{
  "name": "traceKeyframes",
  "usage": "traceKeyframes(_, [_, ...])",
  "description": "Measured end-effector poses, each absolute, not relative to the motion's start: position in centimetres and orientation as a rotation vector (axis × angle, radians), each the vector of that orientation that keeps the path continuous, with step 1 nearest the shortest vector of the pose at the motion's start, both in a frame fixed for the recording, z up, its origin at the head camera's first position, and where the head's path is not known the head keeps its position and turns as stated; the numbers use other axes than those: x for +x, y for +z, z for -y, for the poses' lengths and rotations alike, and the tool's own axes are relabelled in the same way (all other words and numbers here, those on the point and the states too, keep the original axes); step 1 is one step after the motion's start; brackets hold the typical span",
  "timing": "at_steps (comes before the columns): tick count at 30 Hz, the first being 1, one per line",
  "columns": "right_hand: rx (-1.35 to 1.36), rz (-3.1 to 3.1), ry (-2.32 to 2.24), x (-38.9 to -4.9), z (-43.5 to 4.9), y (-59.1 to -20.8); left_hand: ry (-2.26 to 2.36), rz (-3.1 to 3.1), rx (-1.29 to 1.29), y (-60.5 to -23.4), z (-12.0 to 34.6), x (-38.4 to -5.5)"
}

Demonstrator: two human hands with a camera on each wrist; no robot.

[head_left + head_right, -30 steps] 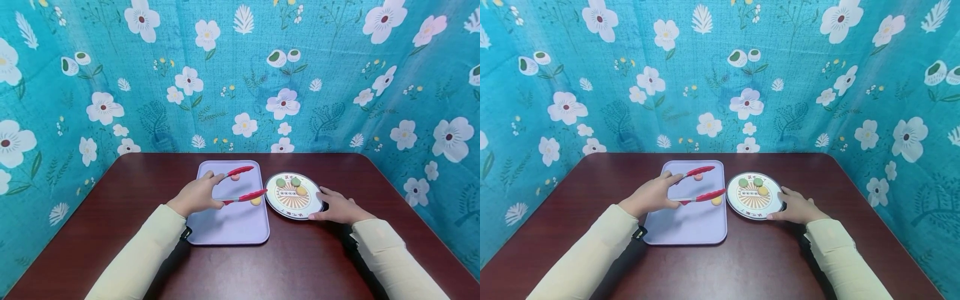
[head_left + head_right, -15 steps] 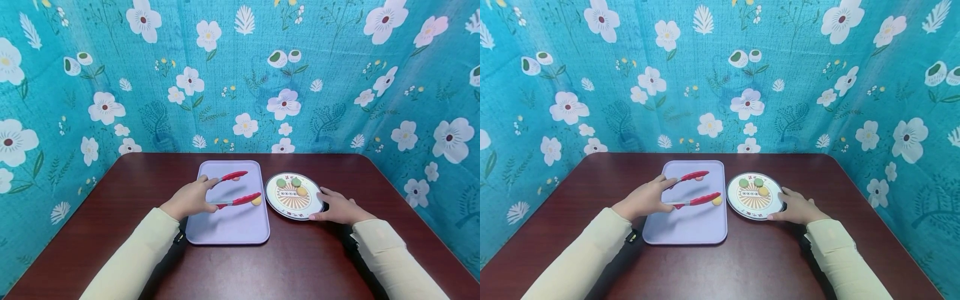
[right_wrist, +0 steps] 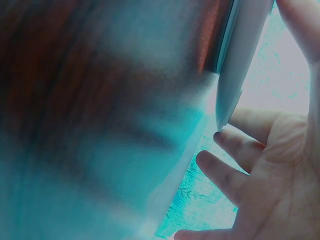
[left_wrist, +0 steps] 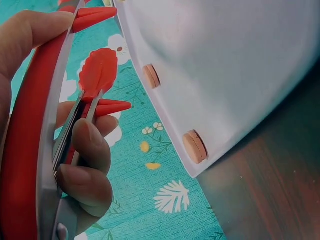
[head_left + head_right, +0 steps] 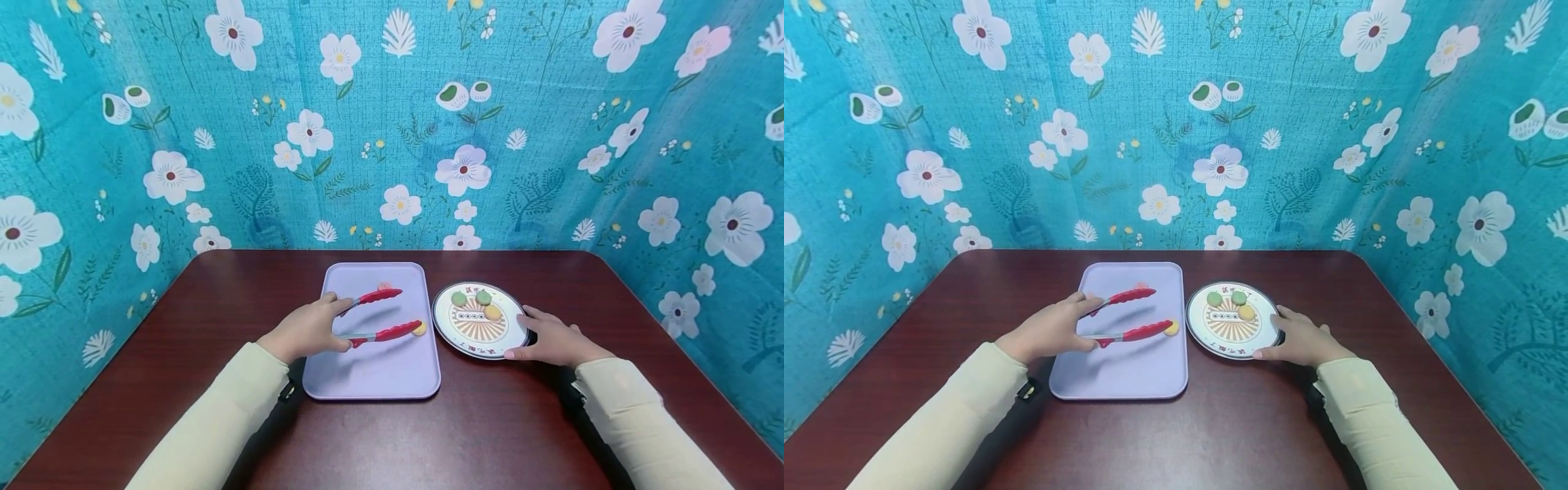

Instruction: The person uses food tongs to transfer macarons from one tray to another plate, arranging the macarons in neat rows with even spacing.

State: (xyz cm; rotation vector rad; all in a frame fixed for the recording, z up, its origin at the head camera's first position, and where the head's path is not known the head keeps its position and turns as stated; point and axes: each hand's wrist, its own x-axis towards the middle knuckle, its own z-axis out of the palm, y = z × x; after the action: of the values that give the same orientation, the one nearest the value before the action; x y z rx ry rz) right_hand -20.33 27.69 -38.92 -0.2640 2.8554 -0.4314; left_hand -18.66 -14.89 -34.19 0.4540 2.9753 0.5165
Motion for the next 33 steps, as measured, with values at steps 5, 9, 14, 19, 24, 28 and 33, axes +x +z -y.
traceKeyframes(5, [-0.263, -2.853, -0.43, -20.32, -27.7, -38.86, 0.501, -2.975, 0.486, -34.41, 14.78, -18.53])
traceKeyframes(9, [-0.26, -2.851, -0.434, -20.31, -27.68, -38.81, 0.482, -2.968, 0.516, -34.47, 14.65, -18.38])
traceKeyframes(14, [-0.264, -2.853, -0.449, -20.23, -27.56, -38.67, 0.472, -2.964, 0.54, -34.54, 14.67, -18.24])
traceKeyframes(19, [-0.274, -2.856, -0.447, -20.18, -27.48, -38.56, 0.469, -2.96, 0.57, -34.64, 14.77, -18.2])
traceKeyframes(24, [-0.272, -2.86, -0.421, -20.17, -27.45, -38.57, 0.475, -2.947, 0.57, -34.73, 14.75, -18.2])
traceKeyframes(28, [-0.275, -2.859, -0.42, -20.17, -27.4, -38.55, 0.463, -2.941, 0.565, -34.68, 14.72, -18.1])
traceKeyframes(33, [-0.277, -2.856, -0.424, -20.17, -27.31, -38.43, 0.464, -2.922, 0.575, -34.68, 14.74, -18.01])
